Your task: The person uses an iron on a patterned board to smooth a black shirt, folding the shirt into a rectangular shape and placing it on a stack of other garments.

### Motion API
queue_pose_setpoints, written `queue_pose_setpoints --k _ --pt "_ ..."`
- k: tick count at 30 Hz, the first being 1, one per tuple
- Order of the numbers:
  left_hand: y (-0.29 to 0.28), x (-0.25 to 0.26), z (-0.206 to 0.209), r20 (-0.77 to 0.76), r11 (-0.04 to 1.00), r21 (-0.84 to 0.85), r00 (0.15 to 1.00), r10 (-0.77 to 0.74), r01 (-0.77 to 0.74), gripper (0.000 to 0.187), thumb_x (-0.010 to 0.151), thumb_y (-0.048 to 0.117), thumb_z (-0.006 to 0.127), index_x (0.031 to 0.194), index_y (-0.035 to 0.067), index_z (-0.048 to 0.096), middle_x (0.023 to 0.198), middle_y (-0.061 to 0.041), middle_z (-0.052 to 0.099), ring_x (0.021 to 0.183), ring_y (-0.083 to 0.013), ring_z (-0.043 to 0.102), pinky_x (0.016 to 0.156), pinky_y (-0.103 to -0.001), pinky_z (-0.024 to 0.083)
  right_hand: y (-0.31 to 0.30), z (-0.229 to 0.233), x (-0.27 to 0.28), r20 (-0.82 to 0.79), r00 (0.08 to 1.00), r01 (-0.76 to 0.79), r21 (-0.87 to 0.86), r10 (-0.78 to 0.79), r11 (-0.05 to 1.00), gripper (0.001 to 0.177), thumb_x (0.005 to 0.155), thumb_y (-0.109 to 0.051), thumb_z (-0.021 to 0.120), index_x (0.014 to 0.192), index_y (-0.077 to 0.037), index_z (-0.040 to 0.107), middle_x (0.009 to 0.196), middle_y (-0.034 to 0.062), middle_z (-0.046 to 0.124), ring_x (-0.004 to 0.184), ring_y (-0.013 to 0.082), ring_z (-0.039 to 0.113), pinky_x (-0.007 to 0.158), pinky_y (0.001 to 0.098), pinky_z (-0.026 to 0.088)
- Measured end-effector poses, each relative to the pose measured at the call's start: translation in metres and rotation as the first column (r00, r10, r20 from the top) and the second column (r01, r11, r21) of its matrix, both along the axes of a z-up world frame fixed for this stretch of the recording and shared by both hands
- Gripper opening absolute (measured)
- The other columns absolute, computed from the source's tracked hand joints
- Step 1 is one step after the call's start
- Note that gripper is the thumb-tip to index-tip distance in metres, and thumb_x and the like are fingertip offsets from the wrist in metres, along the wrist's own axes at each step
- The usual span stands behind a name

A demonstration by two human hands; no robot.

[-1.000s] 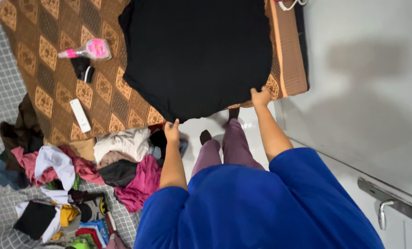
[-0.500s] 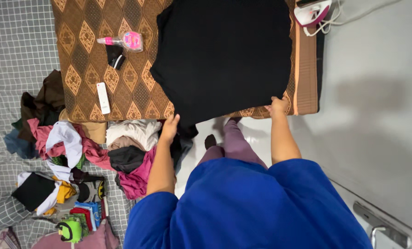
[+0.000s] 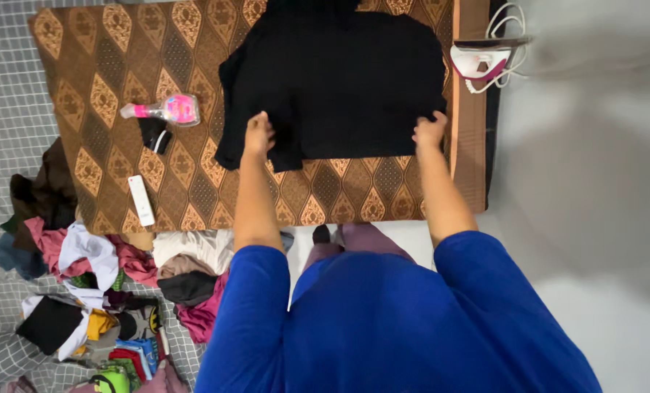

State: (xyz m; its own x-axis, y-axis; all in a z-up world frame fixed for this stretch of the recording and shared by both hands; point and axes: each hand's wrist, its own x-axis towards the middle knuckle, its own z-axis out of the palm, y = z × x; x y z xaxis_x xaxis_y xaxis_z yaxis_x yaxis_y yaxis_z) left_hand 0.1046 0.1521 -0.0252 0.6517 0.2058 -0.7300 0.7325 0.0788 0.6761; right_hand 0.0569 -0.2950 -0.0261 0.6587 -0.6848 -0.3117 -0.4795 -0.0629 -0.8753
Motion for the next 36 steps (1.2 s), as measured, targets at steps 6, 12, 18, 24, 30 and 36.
queue_pose_setpoints --k 6,12,18,24,30,36 --pt "-0.018 -0.011 -0.048 0.325 0.96 0.276 0.935 -0.138 0.045 0.062 0.086 0.033 0.084 0.129 -0.005 0.059 0.095 -0.007 0.072 0.084 -0.0161 0.067 0.077 -0.028 0.055 0.105 -0.041 -0.011 0.04 0.898 -0.433 -0.098 0.439 0.896 0.003 0.097 -0.008 0.068 0.099 -0.009 0.065 0.078 0.0054 0.069 0.063 0.0157 0.068 0.059 0.0315 0.058" --pt "-0.002 -0.011 -0.058 0.168 0.892 0.338 0.913 -0.372 0.301 0.037 0.091 0.025 0.079 0.112 -0.005 0.072 0.078 -0.005 0.075 0.069 -0.015 0.072 0.072 -0.03 0.056 0.25 -0.059 -0.024 -0.145 0.679 -0.733 -0.082 0.72 0.675 0.035 0.079 -0.037 0.086 0.094 -0.008 0.072 0.079 0.0103 0.072 0.07 0.0221 0.069 0.067 0.0364 0.056" --pt "0.013 0.008 -0.04 0.07 0.903 0.291 0.934 -0.351 0.317 0.03 0.1 0.025 0.071 0.121 0.006 0.079 0.098 -0.012 0.081 0.089 -0.0238 0.075 0.081 -0.036 0.058 0.277 -0.049 0.007 -0.018 0.672 -0.737 0.08 0.741 0.671 0.022 0.078 -0.021 0.081 0.082 -0.006 0.065 0.074 0.008 0.066 0.069 0.0194 0.062 0.064 0.0354 0.052" --pt "0.013 0.042 0.046 0.13 0.463 0.827 0.694 -0.708 0.318 0.109 0.064 0.011 0.089 0.155 0.031 0.033 0.151 -0.015 0.043 0.128 -0.0388 0.049 0.1 -0.047 0.045 0.197 0.093 0.113 0.165 0.604 -0.797 0.155 0.78 0.584 0.024 0.08 -0.012 0.078 0.101 -0.01 0.067 0.097 0.0017 0.066 0.095 0.0147 0.061 0.085 0.029 0.051" --pt "0.008 0.063 0.039 -0.104 0.282 0.834 0.638 -0.763 0.474 0.092 0.075 0.004 0.077 0.153 0.032 0.038 0.128 -0.009 0.058 0.11 -0.0339 0.061 0.092 -0.048 0.047 0.127 0.206 0.126 0.199 0.528 -0.848 0.072 0.825 0.525 0.053 0.077 -0.004 0.082 0.126 -0.011 0.064 0.13 0.0022 0.062 0.123 0.0195 0.056 0.102 0.0317 0.048" --pt "0.035 0.022 -0.014 -0.087 0.085 0.932 0.443 -0.892 0.354 0.06 0.081 0.0 0.064 0.135 0.025 0.058 0.117 -0.012 0.06 0.087 -0.0335 0.065 0.084 -0.044 0.049 0.039 0.085 0.029 -0.029 0.595 -0.782 -0.249 0.803 0.571 0.059 0.08 0.015 0.068 0.133 -0.01 0.071 0.122 0.0073 0.074 0.097 0.0182 0.067 0.088 0.032 0.053"
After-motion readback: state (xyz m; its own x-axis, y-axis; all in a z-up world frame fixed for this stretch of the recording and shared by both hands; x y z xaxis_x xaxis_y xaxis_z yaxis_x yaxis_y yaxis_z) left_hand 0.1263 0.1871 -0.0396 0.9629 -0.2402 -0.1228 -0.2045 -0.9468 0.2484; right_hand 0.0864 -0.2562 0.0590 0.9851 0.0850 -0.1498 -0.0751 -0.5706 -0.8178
